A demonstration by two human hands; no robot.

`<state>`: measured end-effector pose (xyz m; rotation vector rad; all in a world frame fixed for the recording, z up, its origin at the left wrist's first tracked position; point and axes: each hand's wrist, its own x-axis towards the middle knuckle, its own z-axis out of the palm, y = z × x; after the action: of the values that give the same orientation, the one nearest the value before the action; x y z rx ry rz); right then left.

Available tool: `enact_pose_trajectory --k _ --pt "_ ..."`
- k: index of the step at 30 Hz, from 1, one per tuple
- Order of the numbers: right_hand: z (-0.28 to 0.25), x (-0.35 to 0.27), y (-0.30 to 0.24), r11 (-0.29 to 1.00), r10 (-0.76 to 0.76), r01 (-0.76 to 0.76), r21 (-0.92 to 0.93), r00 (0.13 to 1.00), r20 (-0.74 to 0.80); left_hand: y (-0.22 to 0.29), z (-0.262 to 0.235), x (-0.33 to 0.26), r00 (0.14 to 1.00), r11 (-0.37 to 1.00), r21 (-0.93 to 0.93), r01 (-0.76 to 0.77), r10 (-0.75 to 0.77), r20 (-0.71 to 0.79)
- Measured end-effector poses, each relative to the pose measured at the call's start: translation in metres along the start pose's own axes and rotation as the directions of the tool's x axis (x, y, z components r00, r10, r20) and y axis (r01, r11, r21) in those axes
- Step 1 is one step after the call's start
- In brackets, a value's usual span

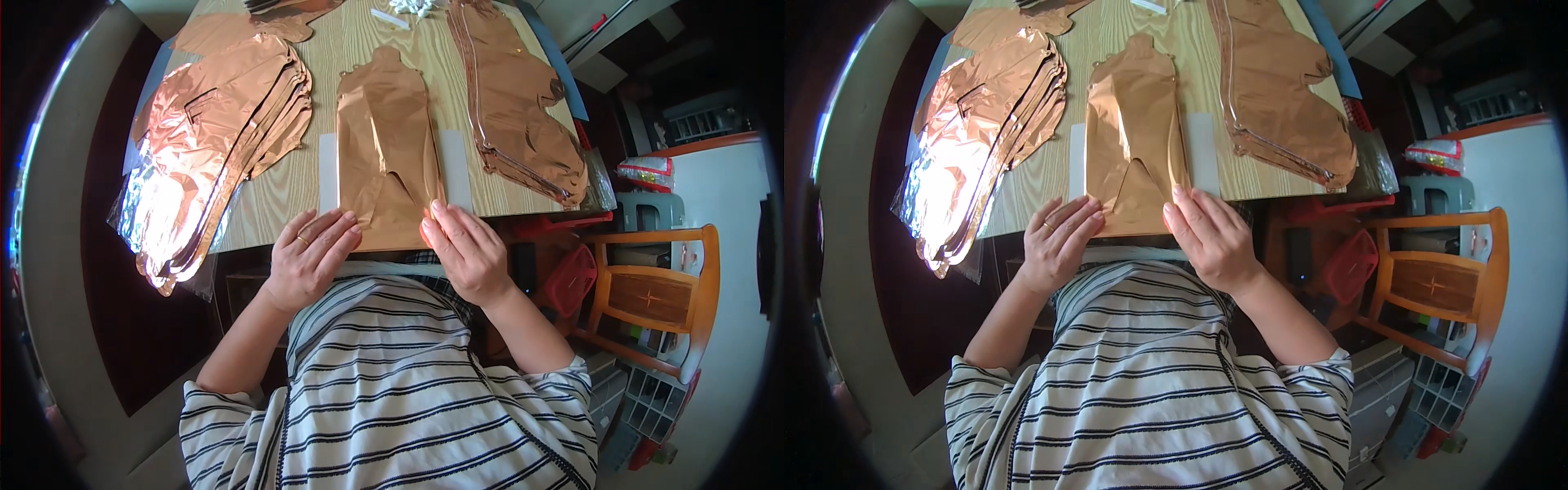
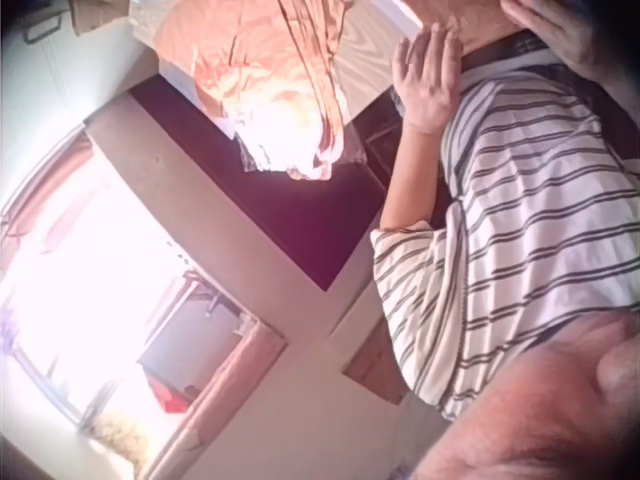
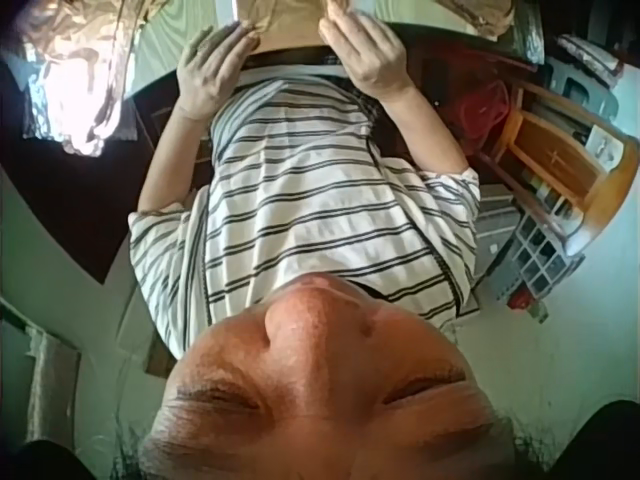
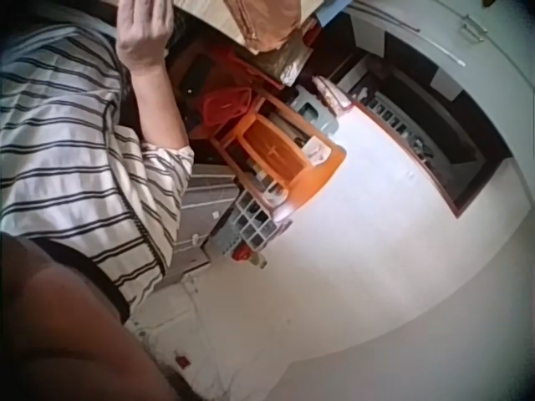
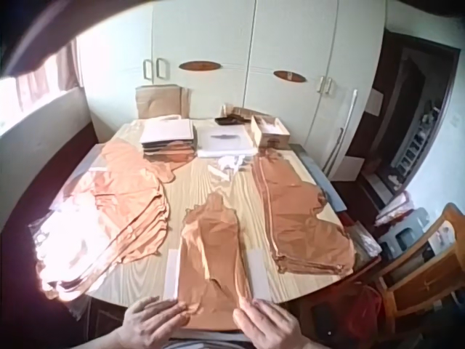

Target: Fold a foil balloon around a cardboard insert to prepare it for packaging.

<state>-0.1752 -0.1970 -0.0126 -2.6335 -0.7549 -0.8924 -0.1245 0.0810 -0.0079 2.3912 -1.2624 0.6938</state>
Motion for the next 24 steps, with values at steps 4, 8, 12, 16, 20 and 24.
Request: enact_pose_trajectory --k 4,8,12,16,20,24 --pt "-0.029 0.048 0.013 0.989 -0.119 0.117 -0.091 0.992 -0.028 -0.029 -0.047 0.046 0.992 0.987 0.106 -0.120 0.122 -0.014" --pt "-0.047 0.118 0.032 0.943 -0.251 0.172 -0.286 0.929 -0.270 -0.065 -0.096 0.117 0.911 0.891 0.370 -0.263 0.356 -0.208" --pt "-0.028 0.118 0.047 0.917 -0.303 0.211 -0.337 0.920 -0.249 -0.071 -0.089 0.115 0.912 0.841 0.431 -0.328 0.401 -0.090" --pt "0.013 0.057 0.041 0.952 -0.225 0.217 -0.216 0.974 -0.015 -0.070 -0.022 0.054 0.942 0.932 0.153 -0.330 0.314 0.116" --pt "0.014 0.032 0.030 0.987 -0.073 0.091 -0.129 0.988 0.136 -0.049 -0.012 0.041 0.947 0.967 0.023 -0.252 0.242 0.212" --pt "0.000 0.032 0.000 0.978 0.111 -0.047 -0.205 0.943 0.313 -0.054 -0.006 0.038 0.950 0.979 -0.130 -0.156 0.185 0.253"
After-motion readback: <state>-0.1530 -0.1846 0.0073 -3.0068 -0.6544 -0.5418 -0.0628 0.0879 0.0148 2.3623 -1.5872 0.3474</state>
